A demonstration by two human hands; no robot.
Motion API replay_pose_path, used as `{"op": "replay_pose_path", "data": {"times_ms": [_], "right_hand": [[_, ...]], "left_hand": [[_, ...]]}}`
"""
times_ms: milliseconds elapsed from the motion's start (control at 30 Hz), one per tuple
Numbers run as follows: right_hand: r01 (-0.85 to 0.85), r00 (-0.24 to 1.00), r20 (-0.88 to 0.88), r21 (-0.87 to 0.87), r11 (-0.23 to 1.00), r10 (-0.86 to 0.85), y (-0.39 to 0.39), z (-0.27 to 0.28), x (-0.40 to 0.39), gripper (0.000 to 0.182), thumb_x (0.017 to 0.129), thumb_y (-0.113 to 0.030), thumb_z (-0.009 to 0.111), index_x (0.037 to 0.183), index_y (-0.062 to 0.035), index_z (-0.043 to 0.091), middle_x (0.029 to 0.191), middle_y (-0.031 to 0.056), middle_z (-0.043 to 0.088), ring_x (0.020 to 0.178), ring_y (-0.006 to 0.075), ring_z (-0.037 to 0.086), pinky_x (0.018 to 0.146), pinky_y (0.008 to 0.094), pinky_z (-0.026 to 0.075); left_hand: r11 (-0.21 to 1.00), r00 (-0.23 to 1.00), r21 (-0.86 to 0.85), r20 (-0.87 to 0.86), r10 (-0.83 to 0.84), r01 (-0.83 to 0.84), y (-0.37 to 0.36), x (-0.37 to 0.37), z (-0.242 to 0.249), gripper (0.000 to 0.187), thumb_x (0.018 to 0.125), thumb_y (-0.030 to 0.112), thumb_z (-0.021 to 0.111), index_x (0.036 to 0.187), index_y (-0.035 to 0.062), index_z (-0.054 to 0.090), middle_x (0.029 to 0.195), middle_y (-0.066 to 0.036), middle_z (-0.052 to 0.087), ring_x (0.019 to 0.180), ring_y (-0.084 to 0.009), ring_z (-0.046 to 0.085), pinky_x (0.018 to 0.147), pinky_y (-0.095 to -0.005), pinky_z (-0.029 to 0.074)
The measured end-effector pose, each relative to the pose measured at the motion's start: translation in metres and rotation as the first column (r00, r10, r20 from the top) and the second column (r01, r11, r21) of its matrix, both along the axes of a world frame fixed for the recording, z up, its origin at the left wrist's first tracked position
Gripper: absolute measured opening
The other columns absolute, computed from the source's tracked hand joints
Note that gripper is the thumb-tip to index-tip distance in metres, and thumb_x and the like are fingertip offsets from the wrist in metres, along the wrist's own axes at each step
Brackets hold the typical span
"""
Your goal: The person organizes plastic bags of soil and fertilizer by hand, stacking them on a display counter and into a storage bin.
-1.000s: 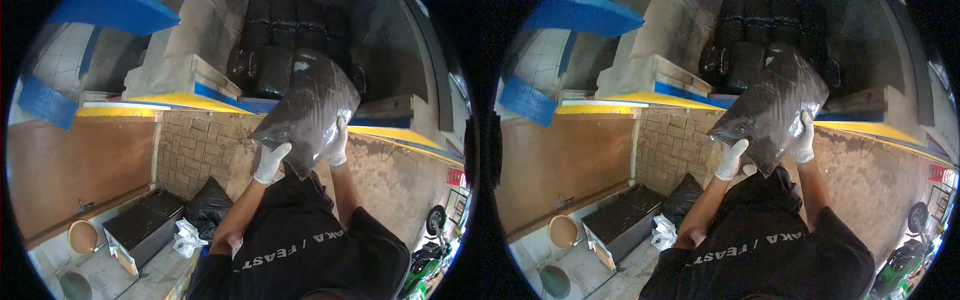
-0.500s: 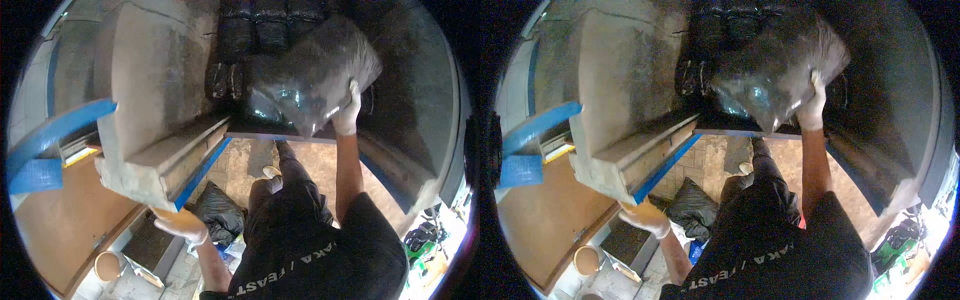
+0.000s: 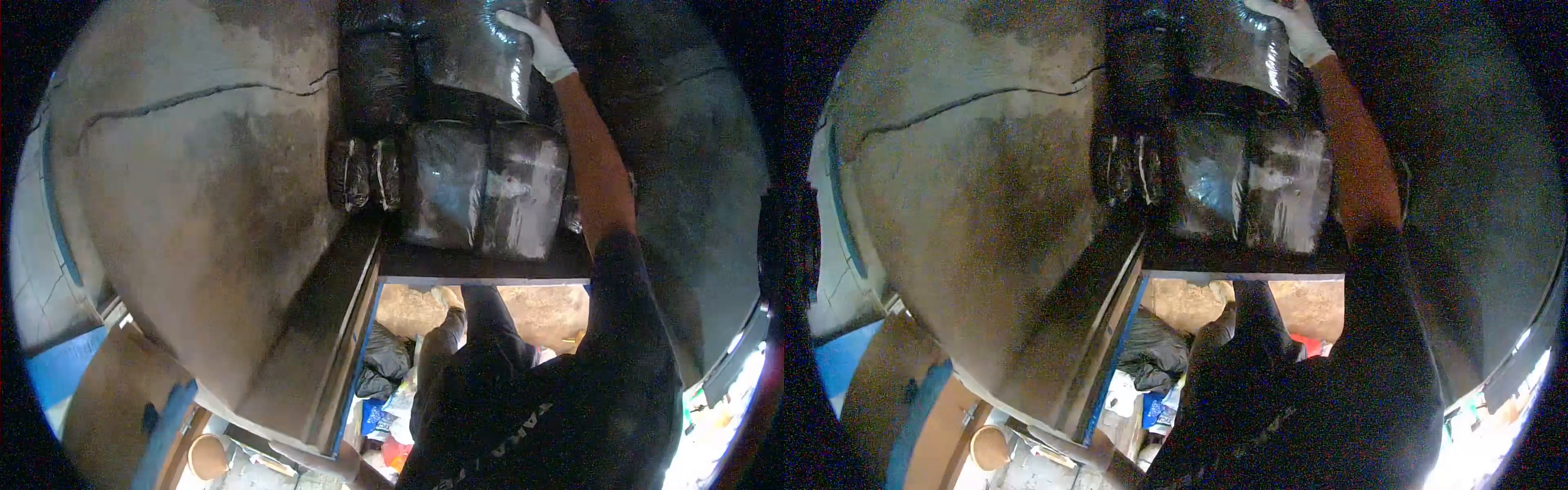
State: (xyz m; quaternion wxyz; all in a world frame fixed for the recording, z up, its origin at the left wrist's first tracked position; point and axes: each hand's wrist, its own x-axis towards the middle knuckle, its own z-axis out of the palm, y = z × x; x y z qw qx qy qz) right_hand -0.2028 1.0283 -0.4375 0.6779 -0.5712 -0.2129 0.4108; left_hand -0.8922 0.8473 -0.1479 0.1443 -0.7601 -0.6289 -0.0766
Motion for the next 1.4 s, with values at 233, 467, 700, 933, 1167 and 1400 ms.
{"op": "replay_pose_path", "data": {"times_ms": [233,467,700,933,1167,1400], "right_hand": [[-0.062,0.995,0.066,-0.189,0.98,0.075,0.017,-0.165,-0.021,0.056,0.081,-0.033,0.089,0.128,-0.0075,0.071,0.12,0.0078,0.075,0.111,0.0214,0.07,0.102,0.0386,0.053],[-0.276,0.94,-0.278,-0.276,0.921,0.199,0.007,-0.204,-0.025,0.041,0.087,-0.03,0.084,0.121,-0.0074,0.076,0.119,0.0048,0.075,0.11,0.0213,0.071,0.102,0.0392,0.052],[-0.298,0.936,-0.288,-0.335,0.894,0.204,0.003,-0.215,-0.024,0.05,0.093,-0.035,0.08,0.131,-0.0042,0.068,0.126,0.0087,0.071,0.119,0.0212,0.066,0.103,0.0351,0.052],[-0.098,0.886,0.345,-0.517,0.851,0.311,0.006,-0.182,-0.003,0.092,0.084,-0.055,0.082,0.151,-0.0035,0.046,0.148,0.0184,0.054,0.138,0.0325,0.05,0.116,0.047,0.042],[0.143,0.365,0.834,-0.49,0.86,0.414,0.084,-0.048,-0.007,0.089,0.091,-0.062,0.071,0.16,-0.0146,0.042,0.155,0.0219,0.05,0.145,0.0389,0.046,0.12,0.0507,0.038],[0.162,0.249,0.601,-0.799,0.579,0.76,0.137,-0.106,-0.028,0.085,0.087,-0.081,0.057,0.151,-0.0248,0.057,0.132,0.0217,0.069,0.127,0.0379,0.064,0.111,0.047,0.049]], "left_hand": [[0.997,0.999,-0.068,-0.009,0.042,-0.043,0.031,0.029,-0.029,0.072,0.098,0.022,0.07,0.157,-0.0026,0.037,0.162,-0.027,0.037,0.141,-0.045,0.049,0.121,-0.0564,0.04],[0.986,0.997,-0.146,0.005,0.077,-0.076,0.041,0.047,-0.041,0.071,0.098,0.021,0.07,0.156,-0.0027,0.038,0.161,-0.027,0.038,0.14,-0.0448,0.05,0.12,-0.0562,0.041],[0.981,0.994,-0.176,0.064,0.09,-0.078,0.046,0.066,-0.044,0.069,0.098,0.021,0.07,0.155,-0.0027,0.039,0.16,-0.027,0.039,0.139,-0.0447,0.051,0.12,-0.056,0.041],[0.971,0.99,-0.225,0.091,0.106,-0.084,0.037,0.064,-0.034,0.068,0.098,0.021,0.07,0.154,-0.0027,0.04,0.159,-0.027,0.04,0.139,-0.0446,0.051,0.119,-0.0558,0.041],[0.957,0.984,-0.268,0.112,0.141,-0.107,0.016,0.063,-0.03,0.067,0.098,0.021,0.07,0.154,-0.0027,0.041,0.158,-0.027,0.041,0.138,-0.0445,0.052,0.119,-0.0556,0.042],[0.942,0.975,-0.313,0.137,0.176,-0.126,-0.003,0.061,-0.027,0.066,0.098,0.02,0.07,0.153,-0.0027,0.042,0.157,-0.027,0.042,0.137,-0.0444,0.053,0.119,-0.0554,0.042]]}}
